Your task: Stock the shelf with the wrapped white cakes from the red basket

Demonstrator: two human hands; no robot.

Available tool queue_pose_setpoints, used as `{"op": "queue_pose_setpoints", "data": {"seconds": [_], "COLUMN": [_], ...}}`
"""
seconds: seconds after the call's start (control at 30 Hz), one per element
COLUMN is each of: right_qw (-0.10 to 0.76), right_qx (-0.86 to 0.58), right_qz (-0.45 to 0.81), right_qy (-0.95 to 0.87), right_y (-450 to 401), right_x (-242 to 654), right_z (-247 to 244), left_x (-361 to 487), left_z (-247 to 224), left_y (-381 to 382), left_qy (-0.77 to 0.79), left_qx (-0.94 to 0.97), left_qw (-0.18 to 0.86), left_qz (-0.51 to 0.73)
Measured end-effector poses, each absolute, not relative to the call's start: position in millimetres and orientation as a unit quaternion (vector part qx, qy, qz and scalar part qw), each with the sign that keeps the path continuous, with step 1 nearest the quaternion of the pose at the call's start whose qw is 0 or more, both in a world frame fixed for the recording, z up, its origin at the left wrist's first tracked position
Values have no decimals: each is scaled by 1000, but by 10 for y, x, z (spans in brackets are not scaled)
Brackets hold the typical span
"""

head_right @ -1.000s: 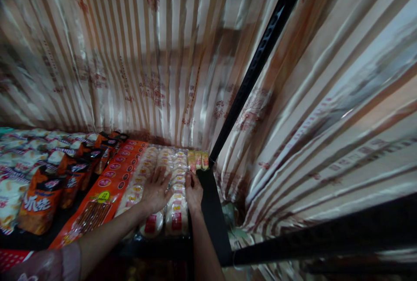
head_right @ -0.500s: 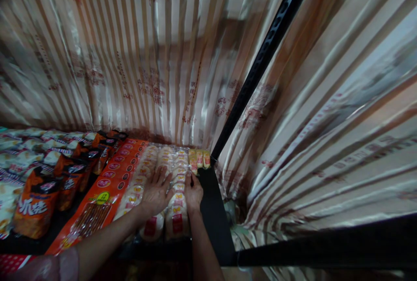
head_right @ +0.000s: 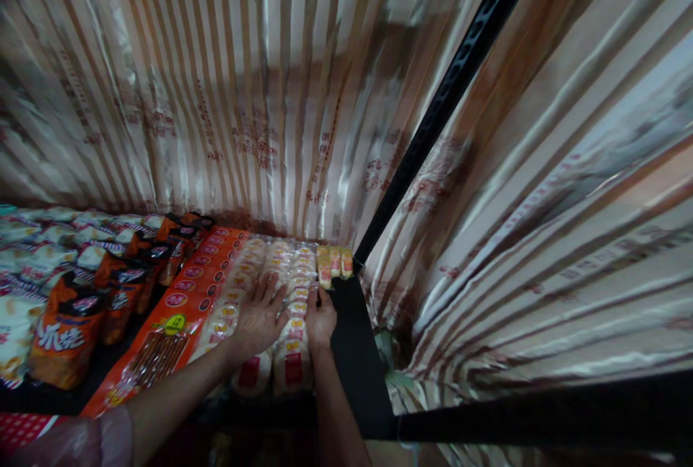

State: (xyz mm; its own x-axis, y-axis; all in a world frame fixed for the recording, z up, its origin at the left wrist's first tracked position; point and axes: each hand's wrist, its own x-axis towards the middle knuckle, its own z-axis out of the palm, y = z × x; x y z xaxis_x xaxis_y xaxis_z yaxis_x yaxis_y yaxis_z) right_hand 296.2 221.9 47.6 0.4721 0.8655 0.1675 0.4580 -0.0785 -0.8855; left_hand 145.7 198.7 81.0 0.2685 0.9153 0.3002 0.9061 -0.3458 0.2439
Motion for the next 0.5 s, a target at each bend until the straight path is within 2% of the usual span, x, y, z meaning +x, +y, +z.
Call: {"op": "queue_pose_setpoints", "data": {"seconds": [0.2,0.5], "right_qw": [469,493], "right_qx": [-710,-672], "right_qz": [208,216], "right_qy": [-483,-508], "right_y": [2216,2272], "right_x": [2966,3017], "right_z": [468,512], "left_x": [1457,1449], "left_z": [792,826], "left_y": [1988,1983], "left_qy": [570,568], "left_qx": [797,800], "left_qw": [8,9], "left_qz": [200,194]}}
